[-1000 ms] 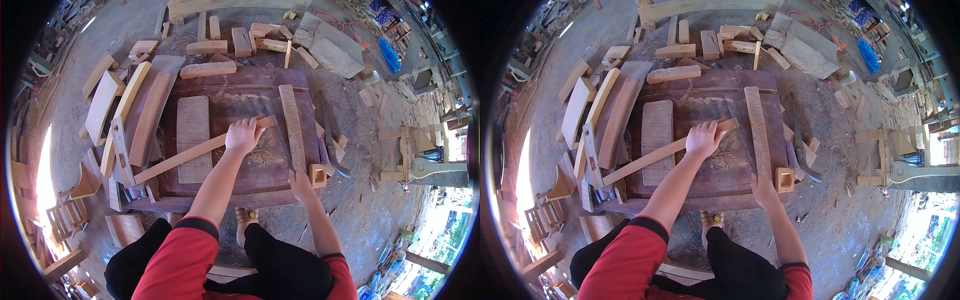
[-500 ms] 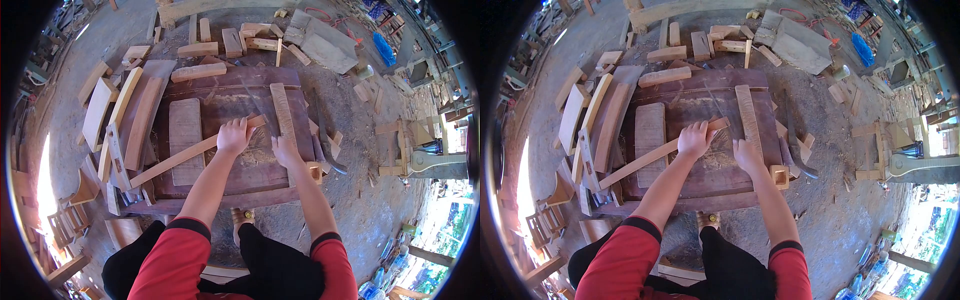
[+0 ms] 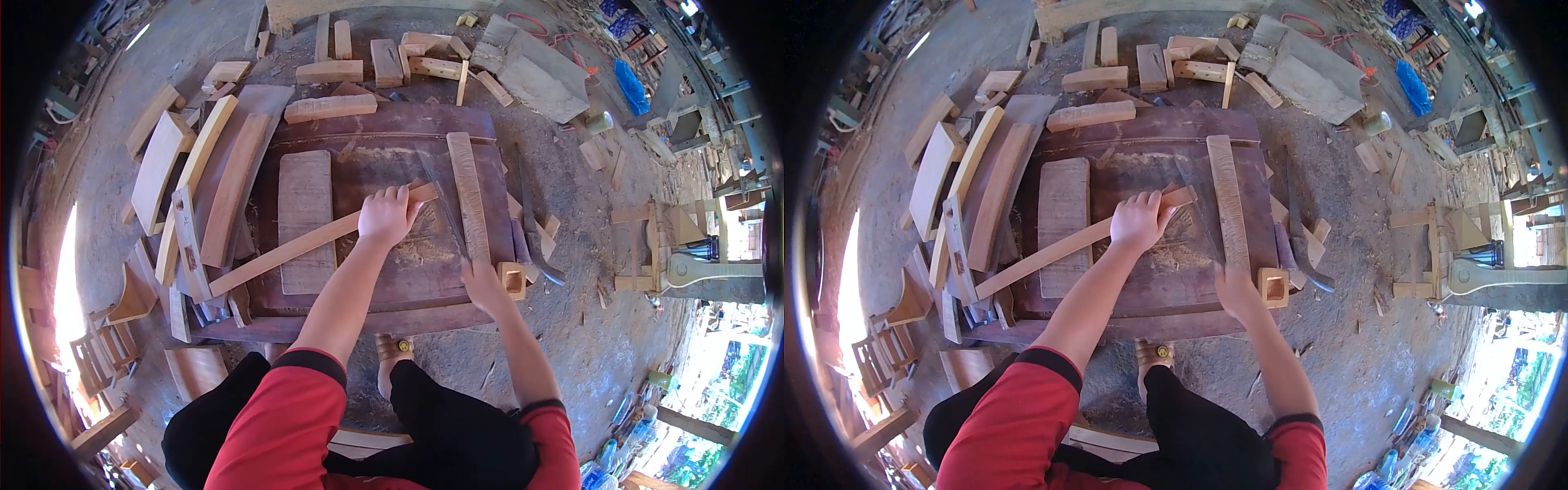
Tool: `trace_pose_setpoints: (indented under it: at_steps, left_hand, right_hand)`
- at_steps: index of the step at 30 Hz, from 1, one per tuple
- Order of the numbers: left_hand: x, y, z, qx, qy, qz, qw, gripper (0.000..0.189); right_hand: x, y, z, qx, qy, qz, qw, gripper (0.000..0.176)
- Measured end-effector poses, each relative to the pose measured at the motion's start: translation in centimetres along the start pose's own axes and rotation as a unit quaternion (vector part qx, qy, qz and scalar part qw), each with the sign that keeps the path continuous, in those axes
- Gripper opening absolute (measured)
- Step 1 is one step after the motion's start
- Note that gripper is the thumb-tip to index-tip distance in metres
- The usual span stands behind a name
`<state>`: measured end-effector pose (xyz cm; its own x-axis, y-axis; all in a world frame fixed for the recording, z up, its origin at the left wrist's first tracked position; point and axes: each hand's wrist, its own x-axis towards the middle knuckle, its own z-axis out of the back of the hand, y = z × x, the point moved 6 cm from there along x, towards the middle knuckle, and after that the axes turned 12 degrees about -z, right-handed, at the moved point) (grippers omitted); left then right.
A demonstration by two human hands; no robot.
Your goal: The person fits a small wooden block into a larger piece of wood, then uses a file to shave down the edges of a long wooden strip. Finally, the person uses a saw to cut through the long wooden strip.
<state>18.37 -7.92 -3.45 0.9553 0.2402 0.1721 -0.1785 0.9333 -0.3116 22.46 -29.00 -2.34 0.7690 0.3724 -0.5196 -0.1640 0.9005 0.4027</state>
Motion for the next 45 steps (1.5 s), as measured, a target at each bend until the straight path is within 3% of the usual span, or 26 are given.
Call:
trace_pose_setpoints:
  at_steps: [5, 10, 12, 17, 22, 27, 30, 32, 34, 37, 42, 45]
  left_hand:
    - [0.0, 0.1, -0.1, 0.005, -0.048, -0.018, 0.999, 0.035]
    - [-0.2, 0.1, -0.1, 0.004, -0.039, -0.003, 0.999, 0.036]
    - [0.0, 0.3, 0.0, 0.006, -0.045, -0.001, 0.999, 0.036]
    - [0.0, 0.2, -0.1, -0.010, 0.013, 0.007, 1.000, 0.041]
    - [-0.2, 0.2, -0.2, 0.007, -0.039, -0.004, 0.999, 0.039]
    - [-0.2, 0.2, -0.2, 0.009, -0.061, -0.006, 0.998, 0.036]
    - [-0.2, 0.1, -0.1, -0.001, -0.075, -0.018, 0.997, 0.037]
    - [-0.1, 0.1, -0.1, -0.004, -0.036, 0.001, 0.999, 0.037]
    - [-0.1, 0.2, -0.1, -0.004, -0.051, -0.006, 0.999, 0.037]
    - [-0.2, 0.3, -0.3, 0.000, -0.054, -0.008, 0.999, 0.037]
    - [-0.1, 0.2, -0.2, 0.004, -0.044, -0.002, 0.999, 0.038]
    - [-0.1, 0.1, -0.2, 0.011, -0.068, -0.013, 0.998, 0.037]
  right_hand:
    - [6.9, 4.3, -0.6, -0.017, -0.020, 0.030, 0.999, 0.045]
    - [2.5, 1.5, -0.2, -0.017, -0.077, 0.078, 0.994, 0.043]
    - [-1.3, -1.0, -0.2, -0.050, -0.040, -0.026, 0.998, 0.042]
    - [-4.2, -4.6, -0.6, -0.009, 0.008, -0.068, 0.998, 0.042]
    - [2.7, 0.7, -0.8, 0.014, -0.013, 0.048, 0.999, 0.043]
    - [7.5, 4.2, -0.9, -0.033, -0.007, 0.013, 0.999, 0.045]
    - [4.7, 2.1, -1.2, -0.015, -0.013, 0.006, 1.000, 0.044]
    - [0.2, 1.1, -0.4, -0.008, 0.032, -0.032, 0.999, 0.044]
    - [-2.4, -2.8, -1.3, 0.022, -0.014, -0.045, 0.999, 0.043]
    - [-4.6, -5.0, -1.6, -0.001, -0.002, -0.078, 0.997, 0.043]
    - [-0.3, 1.1, 0.0, 0.035, 0.046, -0.035, 0.998, 0.043]
    - [6.5, 2.6, -1.1, -0.015, -0.010, 0.007, 1.000, 0.046]
